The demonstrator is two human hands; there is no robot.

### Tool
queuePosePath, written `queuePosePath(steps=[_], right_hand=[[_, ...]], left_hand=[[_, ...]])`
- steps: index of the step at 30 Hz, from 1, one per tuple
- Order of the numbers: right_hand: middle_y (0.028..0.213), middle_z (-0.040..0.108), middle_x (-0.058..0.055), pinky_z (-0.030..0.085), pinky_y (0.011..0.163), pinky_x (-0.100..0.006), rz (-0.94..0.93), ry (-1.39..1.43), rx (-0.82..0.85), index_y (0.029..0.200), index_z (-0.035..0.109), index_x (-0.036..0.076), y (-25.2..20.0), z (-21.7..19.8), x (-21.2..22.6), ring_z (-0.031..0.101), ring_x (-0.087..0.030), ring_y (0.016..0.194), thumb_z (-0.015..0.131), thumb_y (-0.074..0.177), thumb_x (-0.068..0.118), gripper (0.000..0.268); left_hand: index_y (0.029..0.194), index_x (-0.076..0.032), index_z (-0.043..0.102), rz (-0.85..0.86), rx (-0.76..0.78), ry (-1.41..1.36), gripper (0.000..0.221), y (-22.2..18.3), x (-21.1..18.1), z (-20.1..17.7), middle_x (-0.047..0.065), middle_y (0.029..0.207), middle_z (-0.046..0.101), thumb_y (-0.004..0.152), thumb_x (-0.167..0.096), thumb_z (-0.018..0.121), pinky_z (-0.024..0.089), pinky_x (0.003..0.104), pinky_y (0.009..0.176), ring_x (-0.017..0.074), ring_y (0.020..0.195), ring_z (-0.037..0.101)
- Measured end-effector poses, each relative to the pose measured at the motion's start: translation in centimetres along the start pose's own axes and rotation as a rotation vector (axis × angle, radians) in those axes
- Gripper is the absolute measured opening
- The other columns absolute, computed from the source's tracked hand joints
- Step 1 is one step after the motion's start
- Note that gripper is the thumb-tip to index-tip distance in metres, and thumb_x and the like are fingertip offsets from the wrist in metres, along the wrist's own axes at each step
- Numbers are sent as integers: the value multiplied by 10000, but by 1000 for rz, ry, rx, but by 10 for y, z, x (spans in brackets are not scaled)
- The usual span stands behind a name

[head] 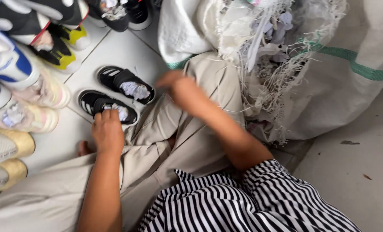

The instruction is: Stuffing various pairs of shoes with crumpled paper scraps to maintain their shape.

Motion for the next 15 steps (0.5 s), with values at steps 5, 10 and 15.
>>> queuePosePath(steps=[5, 10, 15], right_hand=[[1103, 579, -169, 491, 901, -420, 244, -394, -716, 983, 677, 21, -109, -177, -130, 585, -333, 1055, 526, 735, -255, 400], [1376, 483, -306, 367, 1130, -543, 770, -198, -352, 1418, 519, 19, -170, -182, -193, 468, -483, 1342, 810, 824, 185, 682], [1417, 542, -274, 457, 1077, -515, 801, -2, -321, 1527, 458, 21, -183, -160, -233, 566, -427, 1292, 671, 1007, 166, 581]], left_hand=[[1355, -3, 587, -207, 95, -673, 448, 12, 13, -11, 267, 1318, 566, 910, -20, 531, 485, 573, 895, 494, 1119, 587], [1305, -85, 683, 76, -166, -642, 368, 96, -70, -75, 127, 1178, 634, 938, -60, 673, 555, 438, 922, 349, 1077, 678], [1219, -216, 698, 473, -334, -652, 306, 159, -236, -120, 29, 1116, 656, 919, -163, 669, 549, 359, 876, 228, 1003, 679]])
Point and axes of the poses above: each hand's wrist, its own y-axis towards the middle knuckle, its own z-axis out of the palm, x = y × z, the point moved 8 cm from there along y, towards the middle knuckle
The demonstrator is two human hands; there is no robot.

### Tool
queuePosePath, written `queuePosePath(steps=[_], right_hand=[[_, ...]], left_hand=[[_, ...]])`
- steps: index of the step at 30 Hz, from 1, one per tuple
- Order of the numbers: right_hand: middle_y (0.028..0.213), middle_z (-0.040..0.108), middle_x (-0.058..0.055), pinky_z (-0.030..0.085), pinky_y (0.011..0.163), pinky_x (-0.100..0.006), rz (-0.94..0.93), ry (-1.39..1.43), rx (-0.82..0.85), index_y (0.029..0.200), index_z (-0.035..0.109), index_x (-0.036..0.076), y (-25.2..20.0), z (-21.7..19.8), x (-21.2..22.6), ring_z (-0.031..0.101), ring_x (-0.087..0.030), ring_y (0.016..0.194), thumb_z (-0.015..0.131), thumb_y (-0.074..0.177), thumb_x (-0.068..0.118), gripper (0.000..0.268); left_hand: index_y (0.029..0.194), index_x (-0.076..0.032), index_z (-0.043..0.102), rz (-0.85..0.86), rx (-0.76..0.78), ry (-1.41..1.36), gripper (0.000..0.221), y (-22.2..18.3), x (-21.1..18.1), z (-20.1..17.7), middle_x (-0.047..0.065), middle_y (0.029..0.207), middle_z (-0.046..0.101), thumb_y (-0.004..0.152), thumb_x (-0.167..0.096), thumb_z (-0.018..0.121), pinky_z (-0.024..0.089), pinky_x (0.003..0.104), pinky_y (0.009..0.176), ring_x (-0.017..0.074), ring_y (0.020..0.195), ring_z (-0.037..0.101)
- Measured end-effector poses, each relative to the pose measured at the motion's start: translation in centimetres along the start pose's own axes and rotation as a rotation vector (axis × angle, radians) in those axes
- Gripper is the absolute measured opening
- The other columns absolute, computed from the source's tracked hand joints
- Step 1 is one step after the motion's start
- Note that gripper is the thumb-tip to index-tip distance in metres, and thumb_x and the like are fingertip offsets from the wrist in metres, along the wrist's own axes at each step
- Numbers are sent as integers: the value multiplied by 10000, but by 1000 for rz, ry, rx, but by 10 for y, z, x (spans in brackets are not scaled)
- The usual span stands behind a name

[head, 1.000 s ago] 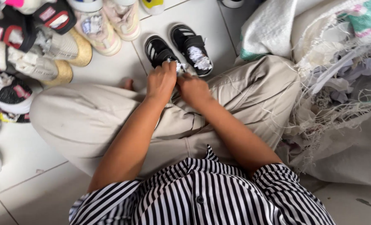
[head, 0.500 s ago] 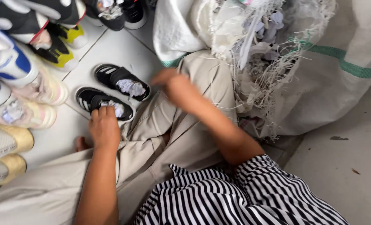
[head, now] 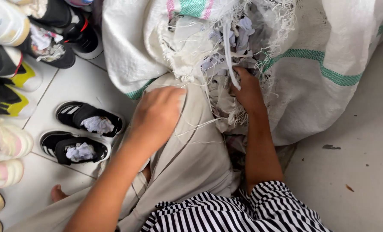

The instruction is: Stuffing various pairs of shoes with crumpled paper scraps to maintain their shape.

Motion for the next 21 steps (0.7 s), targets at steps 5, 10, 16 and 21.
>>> queuePosePath(steps=[5, 10, 16, 21], right_hand=[[1084, 696, -209, 534, 680, -395, -69, 143, -171, 1384, 667, 66, -11, -53, 28, 689, -271, 824, 650, 985, 29, 402], [1268, 645, -214, 490, 905, -402, -233, 336, -178, 1393, 635, 33, -14, -68, 35, 576, -225, 1164, 723, 959, 21, 444], [1415, 362, -219, 247, 1128, -506, -448, 665, -249, 1593, 271, 25, -3, -59, 67, 301, -338, 1360, 525, 1095, -55, 565], [1426, 337, -185, 223, 1126, -460, -449, 592, -309, 1521, 398, 109, 5, -42, 88, 238, -303, 1359, 490, 1070, -93, 502]], left_hand=[[1122, -158, 676, 133, 109, -183, 259, 63, -60, 52, 17, 1131, 646, 867, -144, 718, 554, 384, 797, 232, 1025, 657], [1171, -84, 674, 40, 38, -80, 317, 87, -40, 48, 162, 1293, 575, 862, -66, 741, 563, 476, 836, 359, 1135, 616], [1292, 2, 590, -136, -36, 110, 568, 119, 38, 44, 212, 1288, 546, 805, -66, 872, 527, 511, 935, 407, 1104, 590], [1289, -93, 586, -131, 118, 165, 631, 113, 60, 82, 86, 1029, 635, 788, -324, 893, 500, 484, 833, 306, 961, 610]])
Point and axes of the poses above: each hand's wrist, its own y-axis towards the middle knuckle, its own z-axis out of the palm, x = y × z, the point moved 8 cm from there along y, towards the middle knuckle
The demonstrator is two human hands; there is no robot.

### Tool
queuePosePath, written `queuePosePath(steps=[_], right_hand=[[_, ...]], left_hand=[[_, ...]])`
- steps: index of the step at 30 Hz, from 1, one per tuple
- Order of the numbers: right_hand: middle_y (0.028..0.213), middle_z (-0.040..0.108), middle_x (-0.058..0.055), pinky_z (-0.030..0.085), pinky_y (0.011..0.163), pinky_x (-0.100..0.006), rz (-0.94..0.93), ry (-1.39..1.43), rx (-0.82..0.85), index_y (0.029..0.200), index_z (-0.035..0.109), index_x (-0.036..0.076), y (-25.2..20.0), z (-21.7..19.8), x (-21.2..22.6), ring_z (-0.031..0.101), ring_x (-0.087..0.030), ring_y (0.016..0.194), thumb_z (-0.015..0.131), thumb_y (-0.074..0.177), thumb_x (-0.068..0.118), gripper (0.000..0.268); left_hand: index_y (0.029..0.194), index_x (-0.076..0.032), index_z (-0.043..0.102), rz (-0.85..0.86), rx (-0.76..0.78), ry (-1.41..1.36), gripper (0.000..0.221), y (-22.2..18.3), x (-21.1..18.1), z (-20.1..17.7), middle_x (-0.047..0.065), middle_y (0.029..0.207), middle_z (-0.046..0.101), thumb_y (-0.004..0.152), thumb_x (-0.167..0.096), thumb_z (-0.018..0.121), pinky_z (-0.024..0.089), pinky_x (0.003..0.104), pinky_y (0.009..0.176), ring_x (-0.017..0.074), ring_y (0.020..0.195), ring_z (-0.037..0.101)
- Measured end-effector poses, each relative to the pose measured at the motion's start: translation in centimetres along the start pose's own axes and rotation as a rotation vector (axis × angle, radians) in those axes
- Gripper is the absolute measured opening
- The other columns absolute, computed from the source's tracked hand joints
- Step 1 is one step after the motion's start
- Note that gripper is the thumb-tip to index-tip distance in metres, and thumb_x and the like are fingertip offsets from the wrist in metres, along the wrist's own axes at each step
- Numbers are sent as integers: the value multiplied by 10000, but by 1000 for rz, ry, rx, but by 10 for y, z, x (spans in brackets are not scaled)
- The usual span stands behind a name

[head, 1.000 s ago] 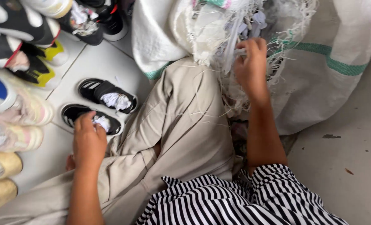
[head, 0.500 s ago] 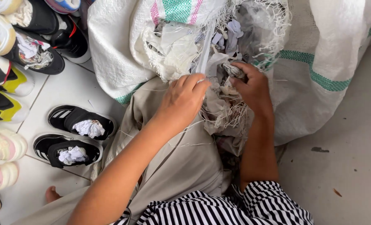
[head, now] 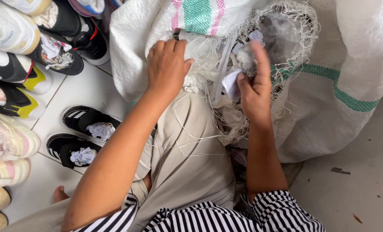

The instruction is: Stuffing various pairs of shoes with crumpled paper scraps to maintain their shape.

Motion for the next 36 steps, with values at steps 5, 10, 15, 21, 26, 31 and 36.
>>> queuePosePath(steps=[5, 10, 15, 21, 26, 31, 36], right_hand=[[1012, 414, -130, 395, 821, -360, 5, -416, 116, 1261, 693, 97, -4, 26, -23, 410, -263, 912, 521, 896, 17, 412], [1092, 470, -159, 525, 767, -432, 52, -583, 180, 1175, 730, 185, -9, 40, -44, 618, -368, 890, 818, 924, 274, 281], [1023, 454, -175, 474, 887, -467, -82, -392, 50, 1075, 762, 104, -14, 8, 25, 585, -395, 968, 741, 1028, 191, 100], [1050, 515, -198, 388, 386, -252, -74, 59, -57, 860, 594, -28, -31, -40, 62, 542, -154, 618, 654, 1043, 116, 241], [1042, 568, -162, 424, 359, -229, -29, 399, -9, 812, 556, 53, -37, 15, 99, 561, -124, 547, 637, 1020, 135, 238], [987, 619, -167, 459, 996, -451, -158, 308, 396, 777, 607, 4, -79, 143, 137, 626, -346, 1147, 737, 907, 32, 186], [1100, 603, -161, 451, 974, -413, -111, 431, 522, 1178, 528, -20, -127, 256, 155, 589, -244, 1081, 577, 1047, 131, 206]], left_hand=[[1079, -159, 711, -21, 58, -130, 260, -24, 1, 10, 44, 1103, 628, 861, -247, 823, 465, 481, 903, 268, 1064, 559], [1100, -89, 715, 46, 34, -155, 289, -41, -5, -27, 143, 1283, 572, 841, -151, 829, 487, 508, 949, 348, 1187, 540], [1159, -39, 673, 80, -1, -209, 330, -58, -4, -64, 232, 1415, 476, 849, -46, 788, 533, 536, 946, 434, 1238, 542], [1038, -95, 692, 6, -33, -197, 176, -87, 9, -84, 169, 1433, 482, 882, -124, 768, 541, 524, 927, 392, 1268, 532], [1385, -116, 557, -112, -177, -508, 377, -132, 11, -145, 195, 1442, 487, 1068, -319, 578, 453, 520, 1090, 407, 1316, 515], [1480, 0, 451, -195, -298, -837, 464, -197, 8, -193, 256, 1399, 559, 1094, -256, 473, 502, 462, 1069, 431, 1284, 581], [1449, 81, 465, -218, -419, -834, 426, -256, 24, -224, 335, 1447, 524, 1113, -169, 384, 445, 560, 1122, 509, 1337, 531]])
Point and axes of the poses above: each hand's wrist, its own y-axis towards the middle knuckle, its own z-axis out of the palm, x = y × z, the point moved 8 cm from there along y, towards the middle knuckle
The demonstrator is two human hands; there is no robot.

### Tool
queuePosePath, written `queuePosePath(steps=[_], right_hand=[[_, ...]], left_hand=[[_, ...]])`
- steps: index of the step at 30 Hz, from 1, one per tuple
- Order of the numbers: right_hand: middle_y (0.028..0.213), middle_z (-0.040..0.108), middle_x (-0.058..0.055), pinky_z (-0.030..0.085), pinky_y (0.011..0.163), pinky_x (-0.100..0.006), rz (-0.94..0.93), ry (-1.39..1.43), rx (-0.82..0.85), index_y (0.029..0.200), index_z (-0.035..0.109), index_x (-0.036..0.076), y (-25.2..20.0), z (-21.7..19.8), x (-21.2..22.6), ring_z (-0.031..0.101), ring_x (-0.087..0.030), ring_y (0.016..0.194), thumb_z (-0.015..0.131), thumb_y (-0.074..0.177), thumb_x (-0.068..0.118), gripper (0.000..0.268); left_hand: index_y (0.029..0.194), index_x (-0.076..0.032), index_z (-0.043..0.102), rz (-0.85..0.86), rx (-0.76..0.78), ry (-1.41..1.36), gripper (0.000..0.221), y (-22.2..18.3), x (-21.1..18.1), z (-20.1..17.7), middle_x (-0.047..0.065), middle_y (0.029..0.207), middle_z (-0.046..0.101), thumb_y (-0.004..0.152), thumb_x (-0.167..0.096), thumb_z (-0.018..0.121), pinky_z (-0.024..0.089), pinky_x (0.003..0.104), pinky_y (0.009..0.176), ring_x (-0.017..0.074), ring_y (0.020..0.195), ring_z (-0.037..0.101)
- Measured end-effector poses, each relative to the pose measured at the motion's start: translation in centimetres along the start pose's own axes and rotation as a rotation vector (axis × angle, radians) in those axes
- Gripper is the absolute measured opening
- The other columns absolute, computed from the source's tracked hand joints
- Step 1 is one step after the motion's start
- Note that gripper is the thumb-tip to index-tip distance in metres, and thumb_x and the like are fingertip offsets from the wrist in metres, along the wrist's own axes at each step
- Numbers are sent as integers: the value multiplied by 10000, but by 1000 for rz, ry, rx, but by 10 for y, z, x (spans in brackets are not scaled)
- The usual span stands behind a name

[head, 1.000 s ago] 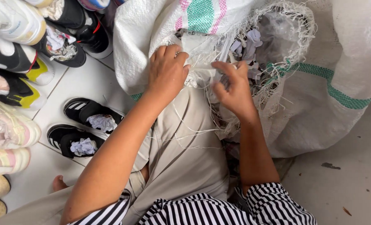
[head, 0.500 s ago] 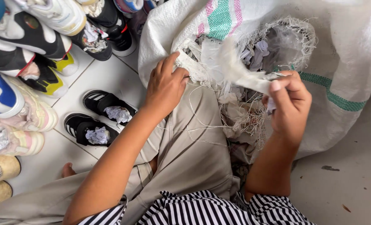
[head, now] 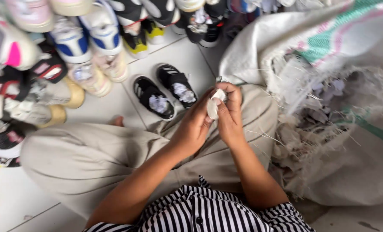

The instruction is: Stuffing various pairs of shoes with crumpled paper scraps to maintain their shape.

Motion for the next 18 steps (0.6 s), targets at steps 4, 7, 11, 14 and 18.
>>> queuePosePath(steps=[4, 7, 11, 14, 18], right_hand=[[1549, 360, -121, 192, 1261, -434, 93, -22, 7, 1576, 348, 96, -7, 57, -27, 297, -248, 1470, 410, 1125, 390, 543], [1551, 388, -175, 195, 1263, -499, 85, -33, 84, 1566, 386, 66, -7, 94, -37, 314, -326, 1492, 499, 1089, 321, 553], [1329, 656, -218, 403, 1126, -453, 95, -92, 65, 1392, 586, 2, 0, 107, -55, 572, -311, 1319, 609, 1060, 158, 367], [1137, 731, -166, 433, 1085, -440, 127, -113, 53, 1348, 613, -4, -1, 119, -74, 619, -222, 1152, 597, 1010, -6, 339], [1539, 443, -275, 263, 1232, -583, 46, -233, 157, 1576, 410, 67, 16, 123, -76, 380, -447, 1469, 625, 997, -52, 630]], left_hand=[[1504, 71, 441, -11, -189, 293, 446, -34, 27, -31, 305, 1547, 448, 1079, -59, 476, 405, 513, 1166, 482, 1401, 476], [1459, 77, 500, -2, -320, 435, 419, -49, 42, -59, 273, 1523, 497, 1078, -98, 506, 381, 493, 1180, 448, 1409, 484], [1618, -1, 261, -192, -452, 326, 924, -77, 83, -81, 278, 1661, 267, 822, 82, 722, 205, 619, 1251, 551, 1508, 237], [1635, -10, 146, -363, -172, 80, 992, -83, 126, -76, 368, 1649, 149, 772, 185, 594, 180, 603, 1277, 571, 1518, 166], [1635, -28, 180, -461, -37, -75, 922, -83, 112, -108, 382, 1626, 221, 827, 54, 617, 302, 623, 1212, 574, 1482, 267]])
Point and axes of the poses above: each hand's wrist, its own y-axis towards the middle knuckle, its own z-axis out of the palm, x = y × z, the point moved 8 cm from there along y, towards the middle knuckle
